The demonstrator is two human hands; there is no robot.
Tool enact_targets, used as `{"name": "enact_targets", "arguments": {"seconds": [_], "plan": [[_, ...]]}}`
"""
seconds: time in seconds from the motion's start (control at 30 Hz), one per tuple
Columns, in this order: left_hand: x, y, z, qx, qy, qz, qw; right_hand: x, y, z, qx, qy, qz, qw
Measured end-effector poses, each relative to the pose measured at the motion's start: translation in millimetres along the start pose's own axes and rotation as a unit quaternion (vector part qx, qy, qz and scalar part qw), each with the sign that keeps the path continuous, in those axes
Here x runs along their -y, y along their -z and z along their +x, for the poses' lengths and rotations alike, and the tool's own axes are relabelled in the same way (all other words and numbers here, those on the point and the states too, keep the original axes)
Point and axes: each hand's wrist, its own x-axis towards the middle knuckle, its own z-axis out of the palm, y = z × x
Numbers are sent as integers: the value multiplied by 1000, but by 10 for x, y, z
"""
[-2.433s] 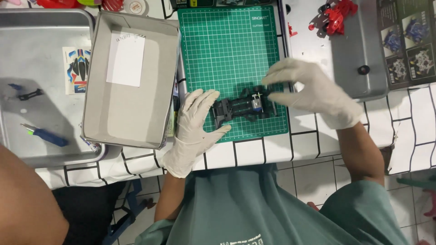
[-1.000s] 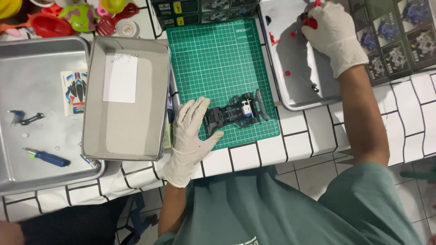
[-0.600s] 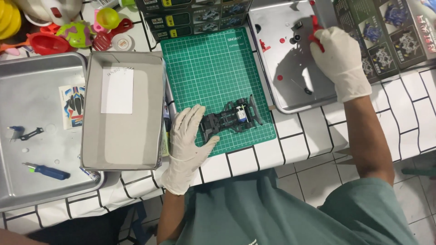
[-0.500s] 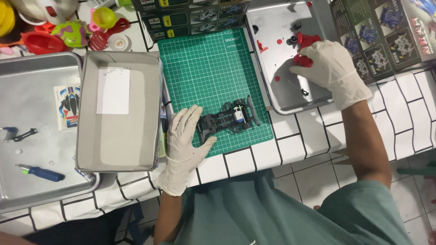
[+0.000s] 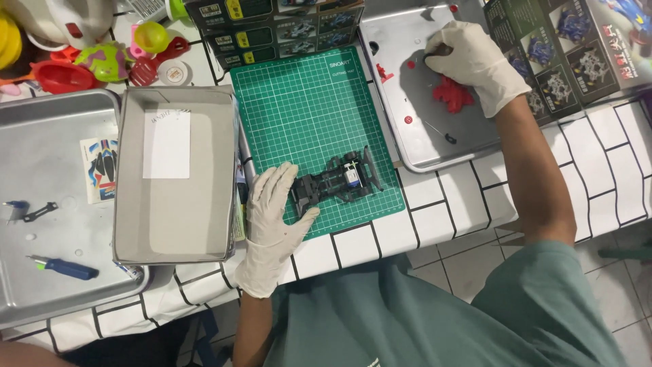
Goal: The person assembles a red and black model vehicle on a green cutting mat. They attach a black chassis to a red body, insert small red wheels, and use a blue screwdriver to tighten the components.
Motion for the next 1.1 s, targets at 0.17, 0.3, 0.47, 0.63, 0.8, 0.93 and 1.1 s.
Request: {"name": "enact_targets", "arguments": {"seconds": [0.17, 0.3, 0.47, 0.63, 0.8, 0.93, 1.1], "plan": [[29, -26, -11, 1, 1, -1, 1000, -501, -101, 121, -156, -3, -151, 976], [10, -12, -7, -3, -2, -2, 1000, -589, -194, 179, -104, -46, -120, 986], [41, -35, -47, 2, 7, -6, 1000, -907, -319, 204, -123, -84, -126, 981], [34, -24, -24, 5, 3, -18, 1000, -860, -289, 116, -80, -165, -93, 979], [15, -17, -42, -6, -11, -12, 1000, -822, -195, 42, -68, -82, -65, 992], [-10, 6, -50, 14, 7, 10, 1000, -679, -90, -63, -117, -21, -33, 992], [-113, 96, -64, 39, 45, 3, 998, -167, 147, -383, -150, -43, 28, 987]]}}
